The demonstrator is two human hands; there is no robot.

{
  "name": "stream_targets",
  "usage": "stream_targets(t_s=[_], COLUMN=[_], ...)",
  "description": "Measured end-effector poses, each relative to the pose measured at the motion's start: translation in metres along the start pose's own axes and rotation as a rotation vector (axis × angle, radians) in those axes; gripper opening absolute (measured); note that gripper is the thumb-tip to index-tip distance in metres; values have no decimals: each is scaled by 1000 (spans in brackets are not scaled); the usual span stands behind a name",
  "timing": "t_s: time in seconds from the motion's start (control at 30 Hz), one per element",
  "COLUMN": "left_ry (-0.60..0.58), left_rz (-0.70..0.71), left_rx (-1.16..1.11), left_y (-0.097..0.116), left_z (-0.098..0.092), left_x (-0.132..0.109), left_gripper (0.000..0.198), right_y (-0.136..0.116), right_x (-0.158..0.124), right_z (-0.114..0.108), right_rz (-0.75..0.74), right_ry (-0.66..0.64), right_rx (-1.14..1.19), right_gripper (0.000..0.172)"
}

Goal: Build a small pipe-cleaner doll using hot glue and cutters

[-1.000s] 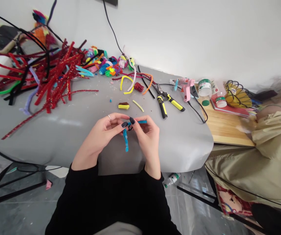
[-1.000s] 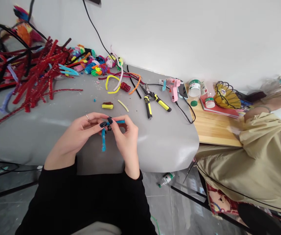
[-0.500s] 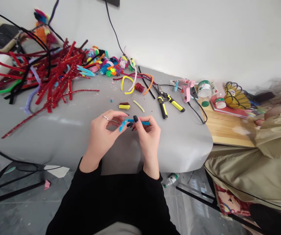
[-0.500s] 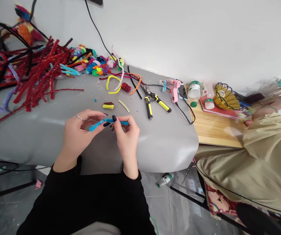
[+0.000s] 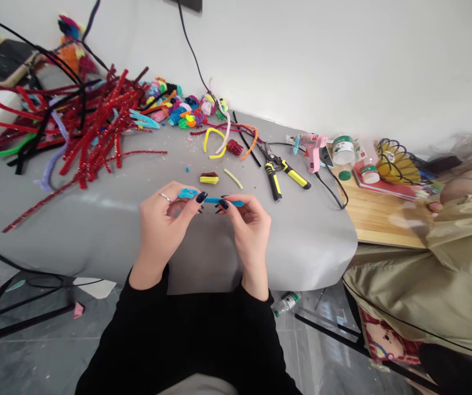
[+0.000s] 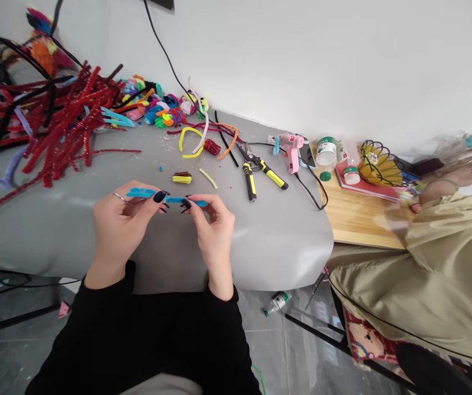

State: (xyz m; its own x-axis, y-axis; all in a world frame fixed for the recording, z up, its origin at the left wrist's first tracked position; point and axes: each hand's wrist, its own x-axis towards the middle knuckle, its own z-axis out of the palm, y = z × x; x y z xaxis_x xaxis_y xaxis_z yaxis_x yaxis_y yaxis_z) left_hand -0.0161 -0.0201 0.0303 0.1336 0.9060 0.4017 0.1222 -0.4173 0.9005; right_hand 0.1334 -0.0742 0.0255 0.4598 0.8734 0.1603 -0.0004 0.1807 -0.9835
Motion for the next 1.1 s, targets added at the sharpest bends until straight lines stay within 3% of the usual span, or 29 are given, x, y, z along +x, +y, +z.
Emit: stream_targets(t_s=[0.1, 0.33, 0.57, 0.8, 1.1], left_ry=[-13, -14, 81, -91, -235], left_rz=[-15, 125, 103, 178, 104], left_rx=[14, 62, 52, -29, -95], left_y=[1, 1, 1, -2, 2], left_z=[0, -2, 1, -10, -18], left_x=[0, 2, -1, 4, 9], left_gripper=[22, 5, 5, 12, 17], right_y=[1, 2, 2, 3, -1], right_x=[0, 1, 1, 3, 3], right_z=[0, -2, -2, -4, -4], right_rz=[15, 43, 82, 100, 113], right_ry=[5, 18, 13, -31, -66], right_rx=[-15, 23, -8, -18, 15], right_gripper=[12, 10, 18, 16, 15])
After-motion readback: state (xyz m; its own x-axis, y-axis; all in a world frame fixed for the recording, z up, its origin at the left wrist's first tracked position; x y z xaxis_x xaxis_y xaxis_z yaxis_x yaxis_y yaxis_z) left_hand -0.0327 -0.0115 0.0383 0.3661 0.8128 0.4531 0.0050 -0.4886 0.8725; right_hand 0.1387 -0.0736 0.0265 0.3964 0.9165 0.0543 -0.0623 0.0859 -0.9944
